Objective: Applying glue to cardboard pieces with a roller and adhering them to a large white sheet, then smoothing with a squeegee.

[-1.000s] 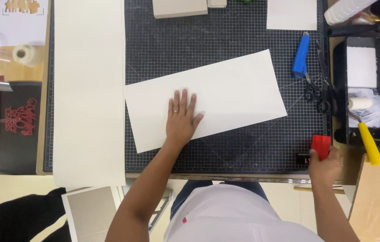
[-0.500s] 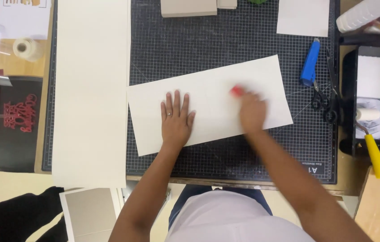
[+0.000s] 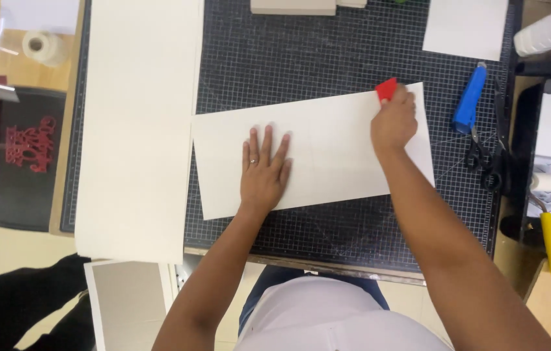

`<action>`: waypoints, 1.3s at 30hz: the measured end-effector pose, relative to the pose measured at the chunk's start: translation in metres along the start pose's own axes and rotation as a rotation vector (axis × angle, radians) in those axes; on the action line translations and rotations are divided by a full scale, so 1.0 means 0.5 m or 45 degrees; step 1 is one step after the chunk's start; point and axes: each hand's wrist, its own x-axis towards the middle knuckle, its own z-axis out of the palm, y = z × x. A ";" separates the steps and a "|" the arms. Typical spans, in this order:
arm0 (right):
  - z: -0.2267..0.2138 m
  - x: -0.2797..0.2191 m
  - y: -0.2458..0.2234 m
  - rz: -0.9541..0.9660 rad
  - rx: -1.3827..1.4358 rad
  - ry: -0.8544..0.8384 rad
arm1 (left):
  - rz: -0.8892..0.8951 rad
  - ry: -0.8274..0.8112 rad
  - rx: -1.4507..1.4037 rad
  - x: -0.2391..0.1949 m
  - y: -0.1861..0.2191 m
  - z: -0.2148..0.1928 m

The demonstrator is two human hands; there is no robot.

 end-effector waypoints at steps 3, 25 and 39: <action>0.158 -0.023 -0.079 0.060 -0.325 0.089 | 0.004 0.020 0.009 0.004 -0.005 0.018; 0.010 -0.075 -0.148 -1.032 0.070 0.144 | -0.030 0.097 0.020 0.042 0.022 0.025; -0.021 -0.091 -0.137 -1.083 0.120 0.228 | -0.154 -0.096 0.030 0.040 0.064 0.023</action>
